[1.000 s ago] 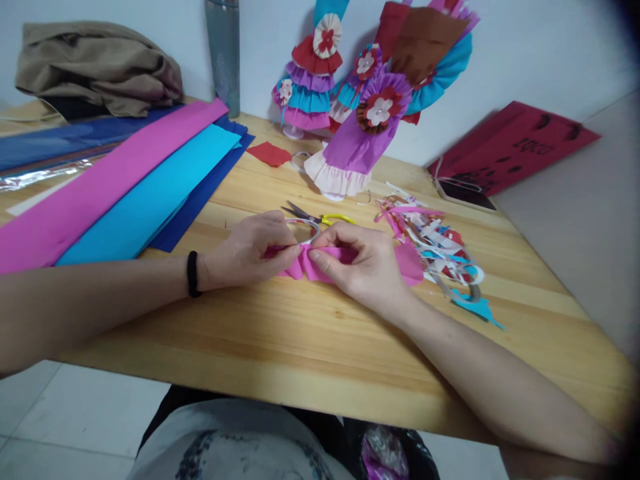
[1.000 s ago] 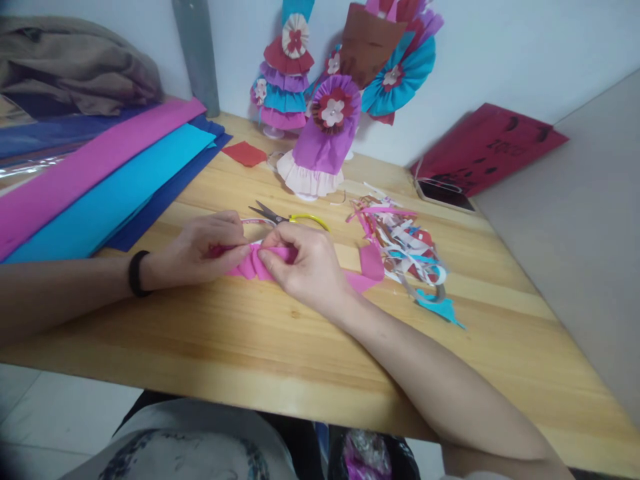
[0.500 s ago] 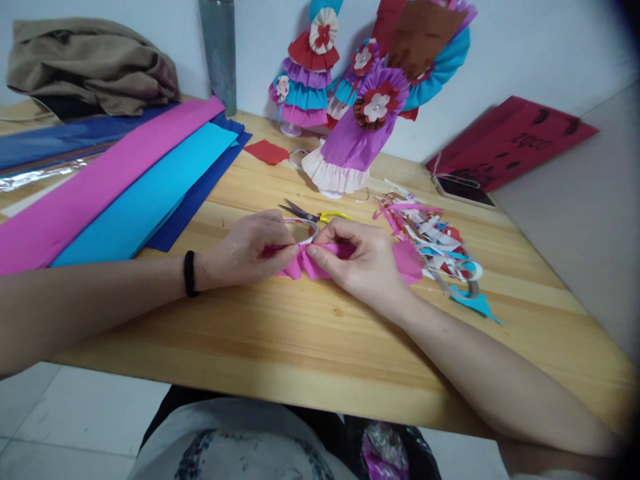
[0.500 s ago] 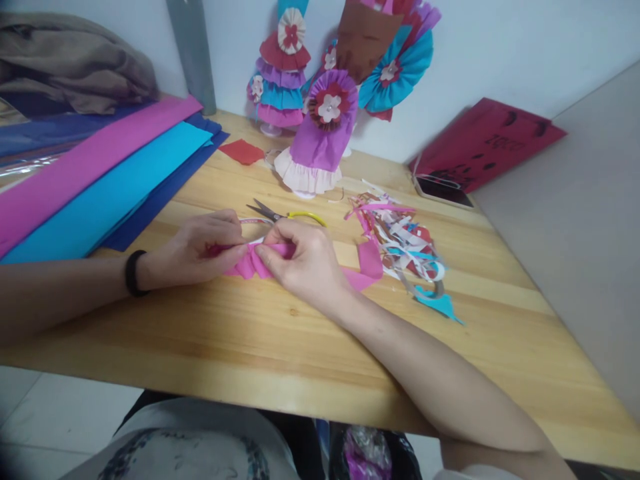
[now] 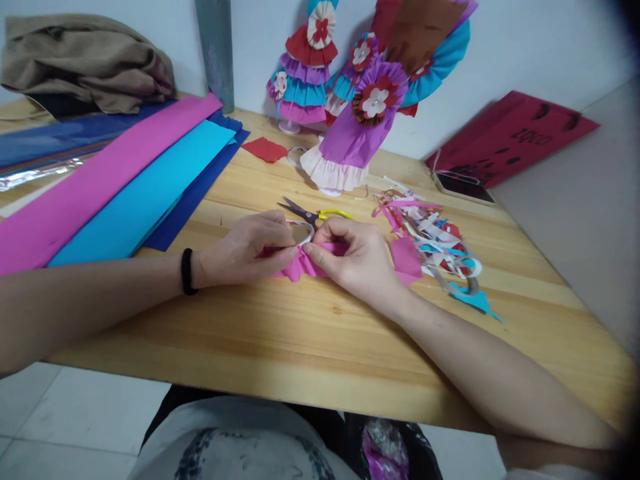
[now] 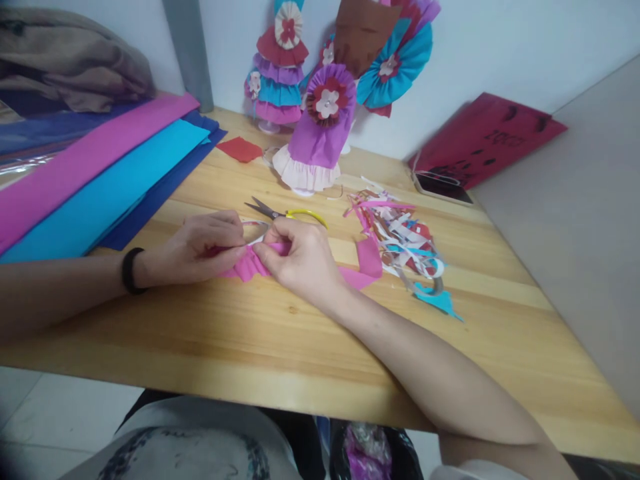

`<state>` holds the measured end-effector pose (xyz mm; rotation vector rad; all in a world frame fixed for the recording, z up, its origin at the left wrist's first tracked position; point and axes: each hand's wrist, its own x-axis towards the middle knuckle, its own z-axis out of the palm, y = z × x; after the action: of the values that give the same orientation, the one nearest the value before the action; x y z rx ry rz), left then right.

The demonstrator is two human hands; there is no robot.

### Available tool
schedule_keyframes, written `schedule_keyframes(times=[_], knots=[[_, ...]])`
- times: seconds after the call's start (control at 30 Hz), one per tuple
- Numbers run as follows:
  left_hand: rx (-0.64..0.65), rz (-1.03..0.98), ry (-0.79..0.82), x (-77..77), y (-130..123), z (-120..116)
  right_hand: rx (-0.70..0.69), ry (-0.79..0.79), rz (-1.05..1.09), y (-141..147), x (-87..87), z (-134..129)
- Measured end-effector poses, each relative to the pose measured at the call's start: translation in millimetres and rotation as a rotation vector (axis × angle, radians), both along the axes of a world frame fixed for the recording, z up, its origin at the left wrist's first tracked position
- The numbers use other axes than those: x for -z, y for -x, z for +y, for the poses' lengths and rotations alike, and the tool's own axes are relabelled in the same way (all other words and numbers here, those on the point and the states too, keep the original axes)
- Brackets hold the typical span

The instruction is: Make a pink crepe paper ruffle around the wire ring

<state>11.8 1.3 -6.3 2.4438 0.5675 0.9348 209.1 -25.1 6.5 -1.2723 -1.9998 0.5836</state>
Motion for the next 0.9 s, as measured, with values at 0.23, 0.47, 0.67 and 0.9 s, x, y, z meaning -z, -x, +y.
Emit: schedule_keyframes(times=[0.23,0.47,0.67,0.9], knots=[[-0.093,-0.014,0.044,-0.3,-0.2,-1.1,-0.065,-0.002,0.061,-3.9,-1.6,1.1],[-0.095,-0.025,0.013,2.8,-0.5,-0.1,-0.091,0.0,0.092,-2.4,0.9,-1.4],[-0.051,-0.035,-0.03,4.1,0.6,1.4,-0.166,-0.035,0.126,-1.6,0.1,-2.3],[-0.064,-0.021,-0.028,3.2,0.7,0.5,-0.15,0.017,0.178,-2.1,-0.5,-2.0]])
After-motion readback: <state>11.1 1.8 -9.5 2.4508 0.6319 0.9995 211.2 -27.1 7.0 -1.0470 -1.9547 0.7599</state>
